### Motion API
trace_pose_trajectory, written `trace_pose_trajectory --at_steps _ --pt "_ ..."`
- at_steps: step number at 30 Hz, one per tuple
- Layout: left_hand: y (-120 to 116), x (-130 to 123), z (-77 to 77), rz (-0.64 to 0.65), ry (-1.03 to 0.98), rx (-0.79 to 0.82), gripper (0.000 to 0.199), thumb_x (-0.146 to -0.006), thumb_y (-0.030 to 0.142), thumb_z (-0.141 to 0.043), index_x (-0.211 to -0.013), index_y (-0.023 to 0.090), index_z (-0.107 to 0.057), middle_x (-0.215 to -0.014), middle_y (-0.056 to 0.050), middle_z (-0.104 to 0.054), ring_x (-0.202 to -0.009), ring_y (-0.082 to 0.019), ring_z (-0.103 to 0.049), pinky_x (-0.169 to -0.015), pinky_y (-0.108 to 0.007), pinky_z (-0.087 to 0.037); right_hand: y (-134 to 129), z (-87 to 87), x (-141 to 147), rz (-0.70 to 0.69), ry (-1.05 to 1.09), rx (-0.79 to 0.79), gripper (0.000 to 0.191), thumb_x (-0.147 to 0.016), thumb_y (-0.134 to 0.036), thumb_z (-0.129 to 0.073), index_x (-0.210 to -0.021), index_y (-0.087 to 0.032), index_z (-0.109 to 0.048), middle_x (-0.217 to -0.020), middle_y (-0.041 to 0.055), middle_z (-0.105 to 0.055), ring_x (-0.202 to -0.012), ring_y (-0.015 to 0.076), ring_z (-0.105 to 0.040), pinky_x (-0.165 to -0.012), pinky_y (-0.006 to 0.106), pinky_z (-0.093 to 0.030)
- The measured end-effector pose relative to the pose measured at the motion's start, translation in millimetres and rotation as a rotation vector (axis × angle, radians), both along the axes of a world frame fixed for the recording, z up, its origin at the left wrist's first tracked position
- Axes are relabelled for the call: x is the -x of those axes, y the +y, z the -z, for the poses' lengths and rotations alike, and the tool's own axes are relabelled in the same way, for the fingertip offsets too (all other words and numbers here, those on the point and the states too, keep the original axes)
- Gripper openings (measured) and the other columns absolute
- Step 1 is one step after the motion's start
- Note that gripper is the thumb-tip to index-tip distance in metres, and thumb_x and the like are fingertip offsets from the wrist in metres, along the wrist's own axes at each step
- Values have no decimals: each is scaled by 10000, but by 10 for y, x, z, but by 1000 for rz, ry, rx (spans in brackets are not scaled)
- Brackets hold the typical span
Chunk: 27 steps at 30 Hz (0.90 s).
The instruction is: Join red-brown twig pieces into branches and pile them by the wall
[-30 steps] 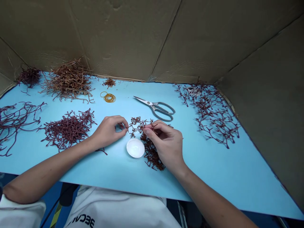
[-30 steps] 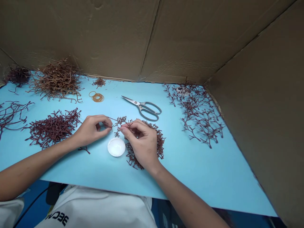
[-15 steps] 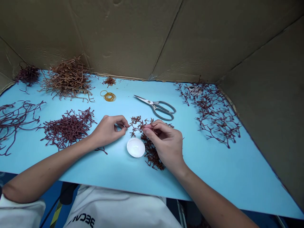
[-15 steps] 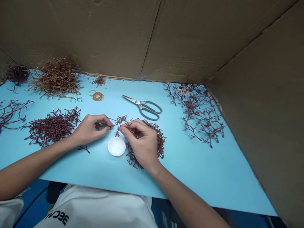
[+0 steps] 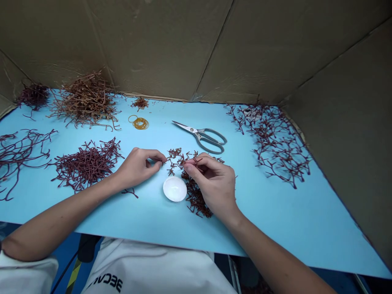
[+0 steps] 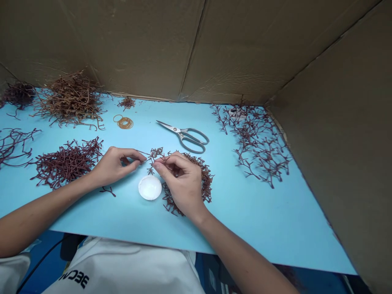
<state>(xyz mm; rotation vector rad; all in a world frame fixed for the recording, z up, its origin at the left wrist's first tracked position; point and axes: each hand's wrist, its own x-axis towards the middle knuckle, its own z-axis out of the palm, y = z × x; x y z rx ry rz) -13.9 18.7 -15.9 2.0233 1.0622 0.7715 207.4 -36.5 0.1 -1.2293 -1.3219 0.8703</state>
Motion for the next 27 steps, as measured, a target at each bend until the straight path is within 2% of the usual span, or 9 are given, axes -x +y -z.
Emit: trace_pose_trajectory --at_steps 5,9,11,15,19,27 --pt "0 18 4 -17 0 -6 225 -958 163 -664 -1072 228 -847 -1025 -33 -863 -886 -195 -816 -786 -321 -651 -4 -10 2 -7 5 -4 153 -876 -295 -811 -745 -234 -762 -797 28 -730 -714 169 -632 -648 320 -487" --pt "7 46 -32 6 -51 38 196 -976 205 -696 -1086 243 -854 -1239 -54 -825 -1125 -222 -786 -865 -309 -632 1 -4 7 -10 2 -17 172 -872 -293 -812 -727 -227 -747 -778 21 -723 -685 156 -613 -617 307 -468" --pt "12 52 -61 28 -86 52 174 -972 209 -716 -1064 252 -857 -1331 -55 -786 -1160 -214 -762 -859 -291 -618 2 2 8 -8 2 -17 172 -874 -288 -810 -727 -226 -746 -779 20 -723 -688 156 -617 -620 304 -472" --pt "18 47 -105 31 -144 101 97 -955 248 -763 -990 238 -853 -1181 -59 -803 -1059 -188 -748 -812 -267 -592 1 3 11 -6 9 -16 180 -869 -282 -811 -715 -225 -736 -776 19 -726 -687 156 -630 -618 298 -477" --pt "22 46 -107 18 -101 147 78 -947 238 -760 -978 221 -830 -1050 -33 -816 -1003 -172 -736 -771 -249 -557 0 2 9 -7 9 -15 179 -866 -280 -810 -712 -226 -735 -770 14 -725 -681 149 -621 -611 289 -467" --pt "52 74 -126 25 45 124 123 -956 230 -715 -1012 220 -824 -1055 -14 -825 -908 -146 -719 -715 -241 -502 0 6 11 -14 0 -23 178 -874 -282 -808 -719 -226 -741 -774 10 -730 -685 143 -622 -616 284 -468"
